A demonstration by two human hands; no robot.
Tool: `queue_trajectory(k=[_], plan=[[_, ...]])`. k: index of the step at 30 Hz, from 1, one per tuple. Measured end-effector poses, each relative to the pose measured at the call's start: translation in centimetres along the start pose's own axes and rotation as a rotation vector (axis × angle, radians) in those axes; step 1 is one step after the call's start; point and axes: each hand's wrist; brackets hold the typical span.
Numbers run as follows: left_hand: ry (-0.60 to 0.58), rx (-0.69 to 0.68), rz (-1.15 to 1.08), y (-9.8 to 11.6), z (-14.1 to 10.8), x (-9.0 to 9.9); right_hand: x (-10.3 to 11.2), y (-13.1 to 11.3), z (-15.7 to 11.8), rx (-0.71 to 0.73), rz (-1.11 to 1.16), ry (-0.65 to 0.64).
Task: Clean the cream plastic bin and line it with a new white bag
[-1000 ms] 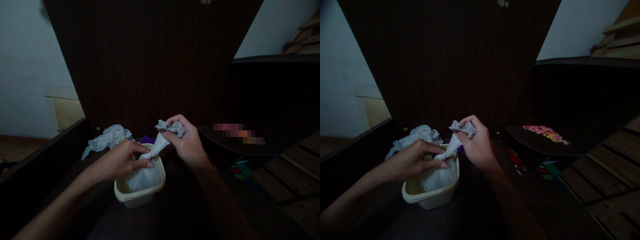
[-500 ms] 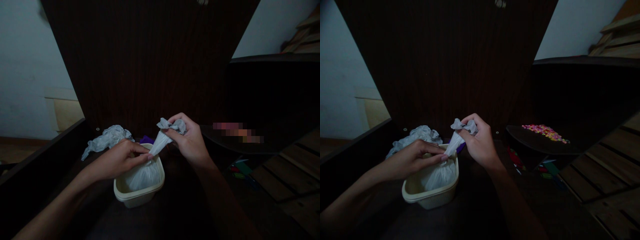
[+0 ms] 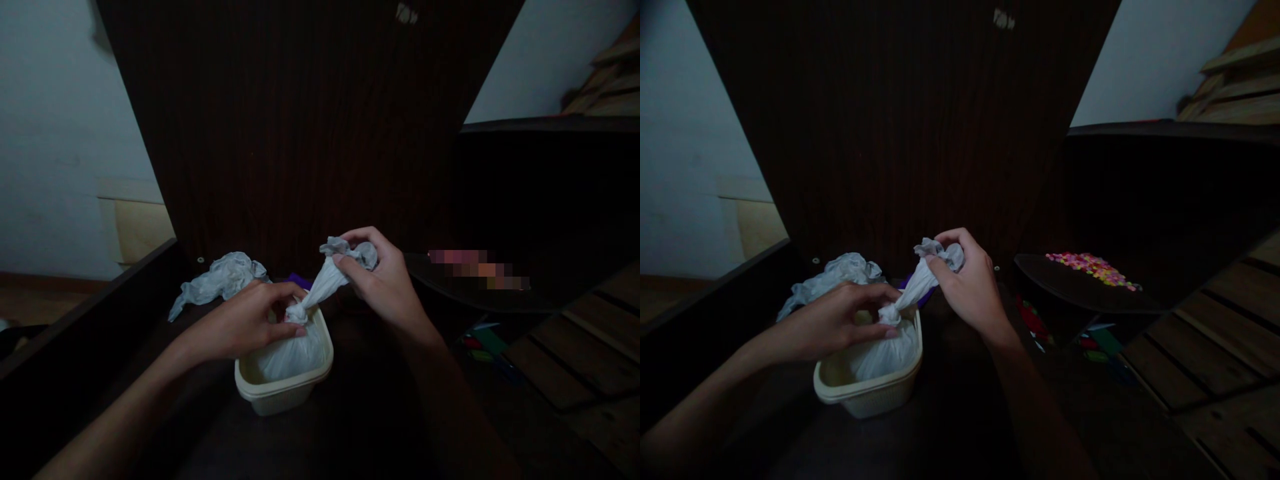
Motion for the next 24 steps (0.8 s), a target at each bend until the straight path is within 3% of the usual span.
queue_trajectory(k=[3, 6, 8, 10, 14, 16, 19, 24], plan=[[0.05, -0.015, -0.113, -0.6, -0.1, -0.1, 0.6, -0.2, -0.2, 0.086, -0.076, 0.054], [0.078, 0.001, -0.139, -1.0, -0.1, -0.2, 1.4, -1.2, -1.3, 0.28, -0.17, 0.206], [0.083, 0.008, -0.142, -1.0, -0.1, -0.3, 1.8, -2.2, -2.4, 0.393, -0.233, 0.234], [0.103, 0.008, -0.156, -0.9, -0.1, -0.4, 1.7, -2.9, -3.3, 0.431, -0.272, 0.101], [0.212, -0.015, -0.227, -0.7, -0.2, -0.7, 0.5, -2.9, -3.8, 0.357, -0.417, -0.334], [0.244, -0.038, -0.258, -0.8, -0.3, -0.9, -0.2, -2.5, -3.4, 0.326, -0.509, -0.473], [0.251, -0.063, -0.259, -0.9, -0.5, -1.0, -0.9, -1.8, -2.9, 0.294, -0.568, -0.558], [0.304, -0.132, -0.289, -0.4, -1.6, -0.4, -1.1, -1.5, -2.9, 0.308, -0.567, -0.547]])
Point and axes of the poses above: each hand's wrist, its own z-axis towards the middle knuckle, its own x-axis out of the back of the hand, y = z × x, and after that the axes turned 15 degrees about -x, right-handed
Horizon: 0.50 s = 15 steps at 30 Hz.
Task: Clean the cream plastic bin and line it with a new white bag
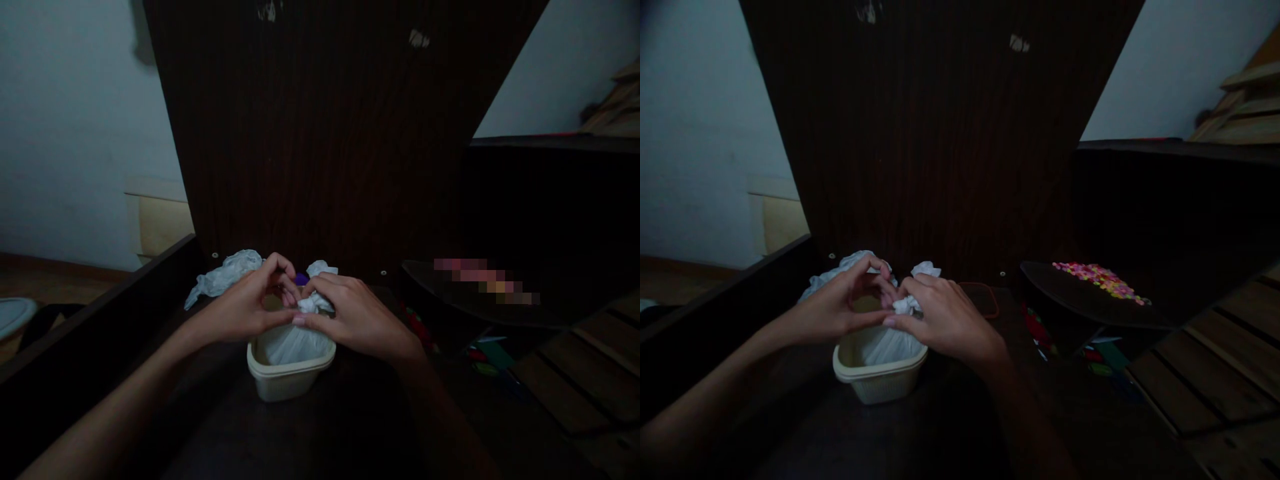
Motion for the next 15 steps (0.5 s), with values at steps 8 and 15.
queue_trajectory(k=[8, 15], plan=[[0.455, 0.024, 0.054, -3.3, -4.6, 0.8, -0.5, 0.1, 0.3, 0.011, -0.107, -0.065], [0.433, -0.082, -0.209, -6.5, -9.2, -2.6, -0.9, -0.4, 0.5, -0.1, -0.127, -0.089]])
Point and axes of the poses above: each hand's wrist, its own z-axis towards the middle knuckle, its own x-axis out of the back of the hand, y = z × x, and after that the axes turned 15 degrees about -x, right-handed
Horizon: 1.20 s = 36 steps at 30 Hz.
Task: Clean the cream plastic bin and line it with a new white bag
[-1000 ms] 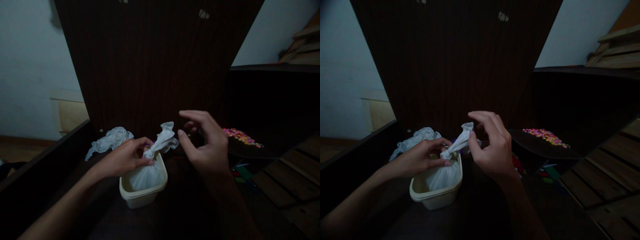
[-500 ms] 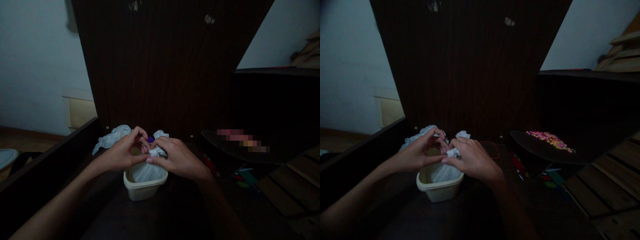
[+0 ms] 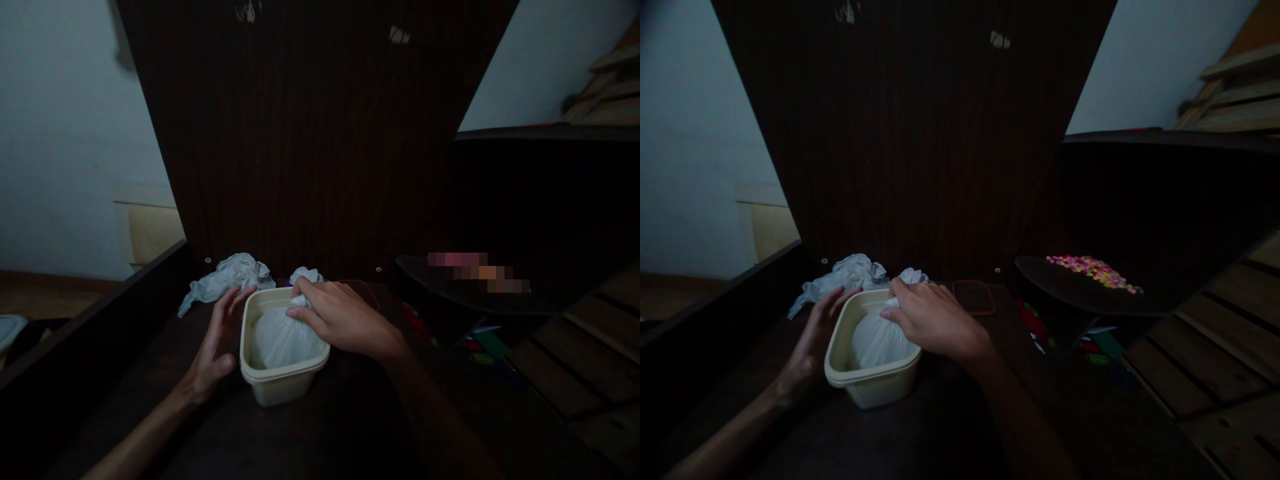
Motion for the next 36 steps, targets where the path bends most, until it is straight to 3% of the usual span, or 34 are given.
queue_trajectory(k=[4, 12, 17, 22, 26, 31, 36], plan=[[-0.136, 0.053, 0.074, 0.8, -1.2, -1.7, -0.4, -0.1, 0.2, 0.009, 0.022, 0.021], [-0.189, 0.044, 0.345, 0.3, -1.5, -2.1, -0.8, 0.0, 0.8, 0.093, 0.227, 0.159], [-0.209, 0.007, 0.426, 0.0, -1.5, -1.7, 0.7, 0.4, 0.6, 0.099, 0.423, 0.43], [-0.204, 0.002, 0.428, 0.0, -1.6, -1.6, 3.0, 1.8, -0.1, -0.034, 0.528, 0.787], [-0.211, 0.015, 0.41, 0.0, -1.7, -1.6, 4.9, 2.9, -0.9, -0.099, 0.561, 0.958], [-0.199, 0.033, 0.402, 0.1, -1.5, -1.7, 5.4, 5.1, -2.4, -0.164, 0.503, 0.976], [-0.194, 0.043, 0.407, 0.2, -1.5, -1.7, 3.3, 8.5, -4.4, -0.276, 0.366, 0.695]])
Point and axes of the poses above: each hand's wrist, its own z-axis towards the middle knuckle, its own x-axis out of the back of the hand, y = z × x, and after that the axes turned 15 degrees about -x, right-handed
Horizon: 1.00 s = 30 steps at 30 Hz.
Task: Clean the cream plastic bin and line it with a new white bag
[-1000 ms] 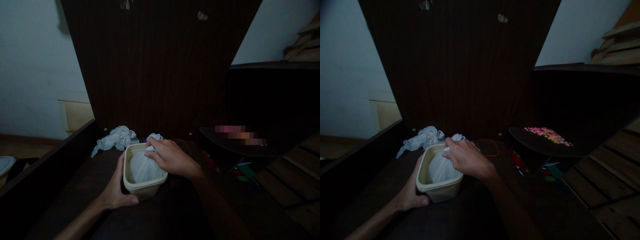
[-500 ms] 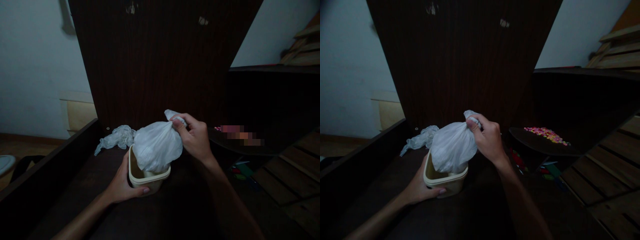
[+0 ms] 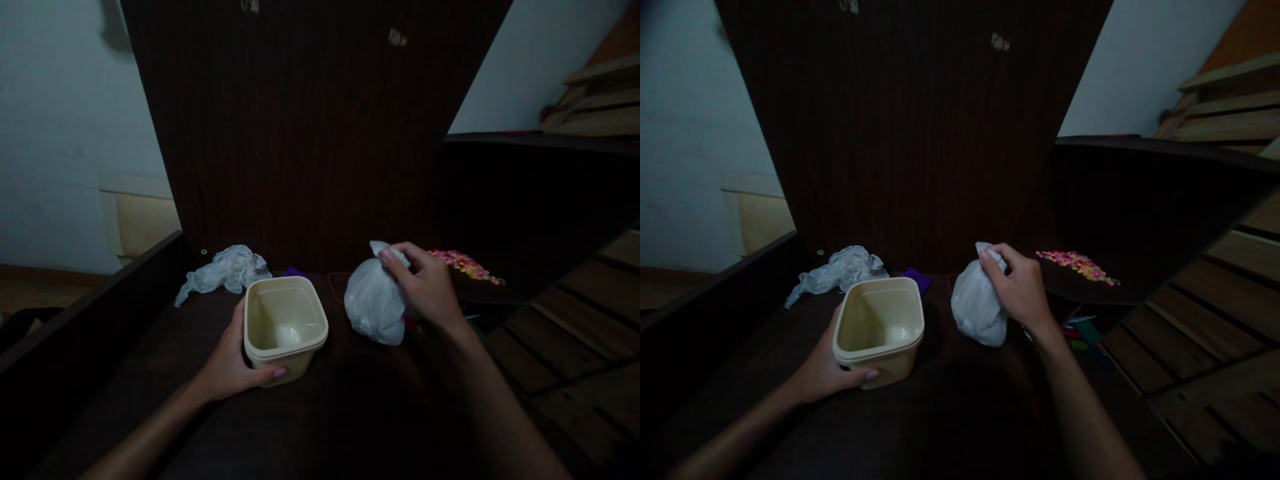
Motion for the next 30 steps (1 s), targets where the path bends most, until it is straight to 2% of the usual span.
queue_trajectory(k=[6, 8, 11, 16, 20, 25, 30], plan=[[0.016, 0.003, -0.021, -0.3, -0.2, -0.1, -1.4, 5.7, -2.1, -0.085, -0.298, -0.442], [0.021, -0.005, -0.004, -0.2, -0.2, -0.1, -2.4, 7.2, -2.9, -0.073, -0.397, -0.512], [0.022, -0.014, 0.006, -0.1, -0.1, 0.0, -4.0, 8.5, -3.9, -0.052, -0.461, -0.535], [0.015, -0.028, 0.002, -0.1, -0.1, 0.0, -6.4, 8.6, -4.9, -0.128, -0.5, -0.564], [0.012, -0.021, 0.0, -0.3, -0.3, 0.0, -7.6, 8.9, -4.7, -0.189, -0.559, -0.642], [0.014, -0.018, -0.02, -0.2, -0.2, 0.0, -7.8, 8.7, -3.4, -0.244, -0.686, -0.821], [0.015, -0.015, -0.014, -0.1, -0.2, 0.0, -7.6, 7.5, -2.6, -0.22, -0.757, -0.827]])
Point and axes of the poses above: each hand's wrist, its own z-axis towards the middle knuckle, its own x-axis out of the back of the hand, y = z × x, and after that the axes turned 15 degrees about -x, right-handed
